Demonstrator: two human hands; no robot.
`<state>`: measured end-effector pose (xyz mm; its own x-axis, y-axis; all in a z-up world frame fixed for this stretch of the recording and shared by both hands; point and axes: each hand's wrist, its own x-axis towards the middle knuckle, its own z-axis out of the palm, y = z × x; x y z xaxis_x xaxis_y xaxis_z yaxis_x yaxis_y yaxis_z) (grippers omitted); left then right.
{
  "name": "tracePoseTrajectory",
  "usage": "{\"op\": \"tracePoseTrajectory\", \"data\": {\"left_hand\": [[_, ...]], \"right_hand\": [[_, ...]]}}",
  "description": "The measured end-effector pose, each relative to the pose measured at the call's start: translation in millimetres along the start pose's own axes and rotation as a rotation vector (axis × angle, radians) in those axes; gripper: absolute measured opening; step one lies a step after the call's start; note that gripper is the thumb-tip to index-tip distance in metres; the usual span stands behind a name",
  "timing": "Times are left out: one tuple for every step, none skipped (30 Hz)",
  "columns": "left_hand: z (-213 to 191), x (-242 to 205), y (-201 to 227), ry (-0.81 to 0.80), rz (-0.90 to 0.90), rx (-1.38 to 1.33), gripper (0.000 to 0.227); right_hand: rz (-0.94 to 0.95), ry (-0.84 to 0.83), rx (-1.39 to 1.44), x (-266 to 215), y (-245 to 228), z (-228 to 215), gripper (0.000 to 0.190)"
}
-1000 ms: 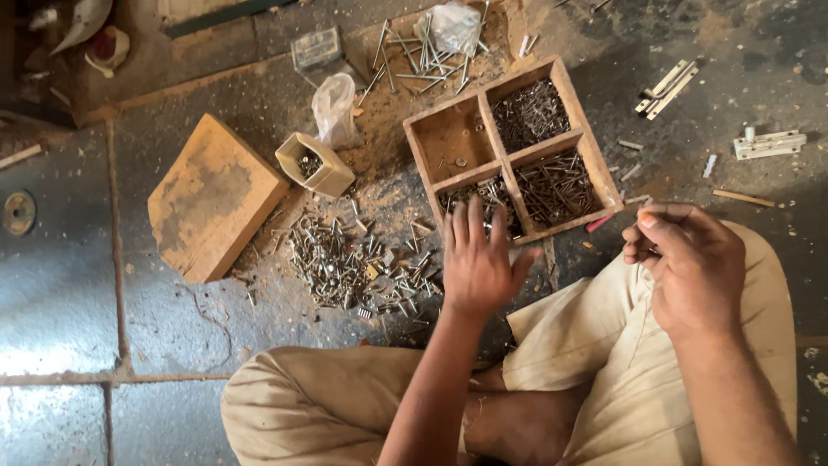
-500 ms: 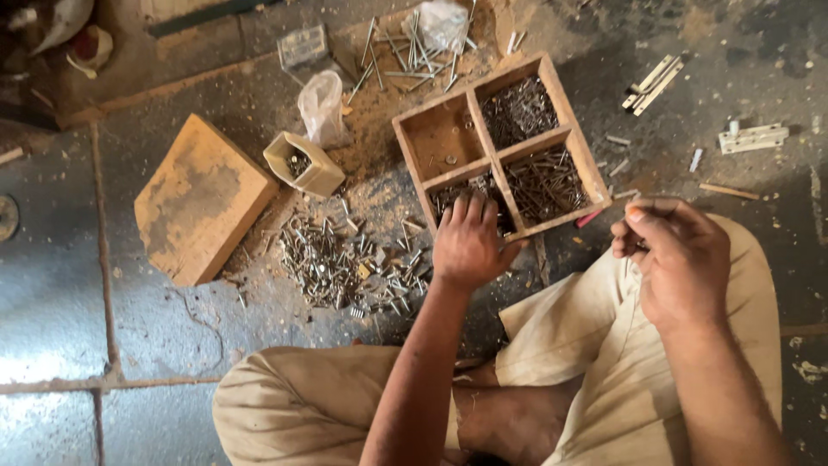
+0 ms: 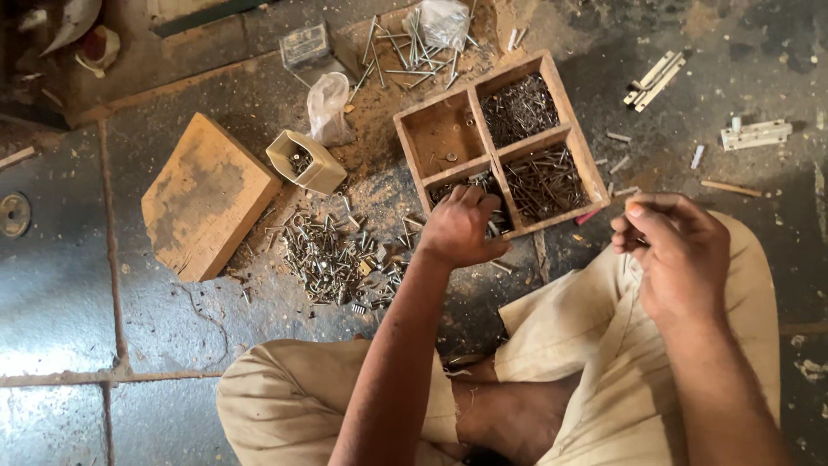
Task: The person sits on the floor and sorts a mixed pile of metal fasteners, including screws and nails, into a compartmentalized wooden box. They pick up handfuls of fasteners, separate them by type, and place them into specific sections of the box.
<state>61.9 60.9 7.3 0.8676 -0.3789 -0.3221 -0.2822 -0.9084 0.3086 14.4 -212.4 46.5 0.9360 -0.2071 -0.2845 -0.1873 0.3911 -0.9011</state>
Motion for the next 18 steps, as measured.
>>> {"op": "tracePoseTrajectory", "data": {"left_hand": [[0, 2, -1, -0.046, -0.005, 0.014, 0.073], [3, 0, -1, -0.034, -0.007, -0.003, 0.072], [6, -2, -1, -0.023, -0.01, -0.02, 0.07], [9, -1, -1, -0.011, -0.007, -0.035, 0.069], [11, -2, -2, -0.002, 0.002, -0.028, 0.065], [11, 0, -1, 0.014, 0.012, -0.021, 0.062], [11, 0, -1, 0.03, 0.022, -0.013, 0.058], [10, 0, -1, -0.007, 0.011, -0.028, 0.06], [7, 0, -3, -0.044, 0.0, -0.043, 0.062], [4, -1, -4, -0.078, -0.016, -0.058, 0.064], [3, -2, -3, -0.078, -0.018, -0.053, 0.061], [1, -4, -3, -0.083, -0.018, -0.044, 0.058], [1, -5, -2, -0.088, -0.018, -0.035, 0.055], [3, -8, -2, -0.054, 0.003, -0.02, 0.051], [5, -11, -2, -0.02, 0.023, -0.005, 0.047], [7, -11, -3, 0.014, 0.046, 0.013, 0.044], [10, -11, -1, 0.008, 0.035, 0.037, 0.043], [15, -10, 2, 0.004, 0.017, 0.06, 0.042]], "right_hand": [[0.001, 0.011, 0.005, 1, -1, 0, 0.005], [0.003, 0.002, 0.024, 0, -1, -3, 0.004], [0.004, -0.007, 0.043, 1, -2, -5, 0.004], [0.001, -0.011, 0.063, 1, -2, -7, 0.004], [-0.003, -0.014, 0.05, 0, -1, -6, 0.004], [-0.013, -0.022, 0.035, 1, -1, -5, 0.004], [-0.023, -0.029, 0.02, 0, 0, -3, 0.004], [-0.018, -0.025, 0.016, 0, -1, -2, 0.005], [-0.013, -0.022, 0.012, -1, -1, 0, 0.005], [-0.007, -0.024, 0.006, 0, -2, 2, 0.006], [-0.011, -0.019, -0.005, 0, -3, 1, 0.005], [-0.013, -0.008, -0.012, -2, -4, 0, 0.005], [-0.014, 0.003, -0.019, -2, -5, -1, 0.004], [-0.012, -0.006, 0.007, -2, -5, -4, 0.005], [-0.01, -0.015, 0.033, -1, -5, -6, 0.005], [-0.01, -0.021, 0.062, 0, -4, -7, 0.005], [-0.013, -0.017, 0.04, 0, -3, -7, 0.004], [-0.014, -0.019, 0.017, 1, -2, -6, 0.004]]}}
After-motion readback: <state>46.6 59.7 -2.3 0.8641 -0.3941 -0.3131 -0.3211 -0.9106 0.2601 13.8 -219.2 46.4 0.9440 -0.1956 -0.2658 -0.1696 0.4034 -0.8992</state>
